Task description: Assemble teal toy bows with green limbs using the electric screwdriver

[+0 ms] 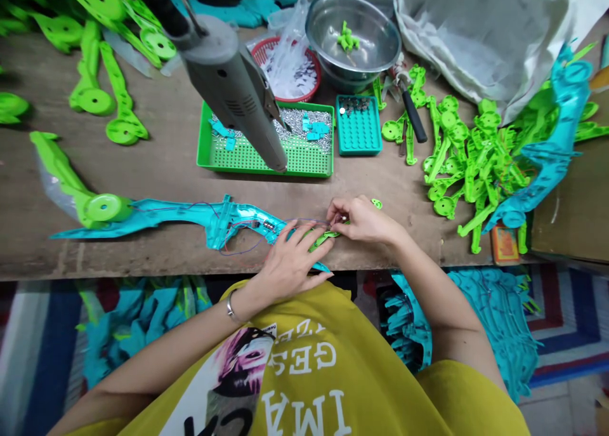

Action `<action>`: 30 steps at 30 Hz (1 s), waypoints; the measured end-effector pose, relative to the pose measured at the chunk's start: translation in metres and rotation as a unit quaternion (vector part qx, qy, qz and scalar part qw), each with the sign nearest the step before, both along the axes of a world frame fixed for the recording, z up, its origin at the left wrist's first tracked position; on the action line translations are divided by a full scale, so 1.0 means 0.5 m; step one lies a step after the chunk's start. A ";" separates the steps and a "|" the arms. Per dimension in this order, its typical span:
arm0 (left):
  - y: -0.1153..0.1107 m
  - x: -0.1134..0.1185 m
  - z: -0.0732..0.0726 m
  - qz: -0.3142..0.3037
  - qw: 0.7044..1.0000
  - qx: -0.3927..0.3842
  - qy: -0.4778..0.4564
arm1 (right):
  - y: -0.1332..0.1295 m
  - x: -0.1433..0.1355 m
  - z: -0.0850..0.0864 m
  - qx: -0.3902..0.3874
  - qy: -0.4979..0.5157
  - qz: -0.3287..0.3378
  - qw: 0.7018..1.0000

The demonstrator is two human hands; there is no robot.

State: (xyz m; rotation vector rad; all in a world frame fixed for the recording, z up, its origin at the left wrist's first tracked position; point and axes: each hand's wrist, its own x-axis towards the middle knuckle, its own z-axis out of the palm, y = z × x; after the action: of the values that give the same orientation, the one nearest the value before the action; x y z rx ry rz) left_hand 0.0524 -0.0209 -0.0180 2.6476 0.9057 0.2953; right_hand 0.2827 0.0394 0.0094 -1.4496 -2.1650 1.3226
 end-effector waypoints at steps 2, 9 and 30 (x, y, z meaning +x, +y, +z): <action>0.001 0.002 0.003 0.000 1.000 -0.003 0.009 | 0.000 -0.001 -0.001 0.009 -0.007 0.003 1.000; 0.002 0.011 0.011 0.004 0.999 -0.015 0.029 | -0.002 0.005 -0.001 -0.004 0.013 -0.004 1.000; -0.042 -0.032 0.021 -0.049 0.996 0.051 -0.057 | -0.107 0.019 -0.079 0.289 -0.018 0.002 0.957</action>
State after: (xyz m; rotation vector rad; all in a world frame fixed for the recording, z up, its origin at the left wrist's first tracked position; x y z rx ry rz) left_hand 0.0364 -0.0417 -0.0077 2.7254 0.7398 0.4749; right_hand 0.2924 -0.0140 -0.0300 -1.2268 -2.3009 0.5753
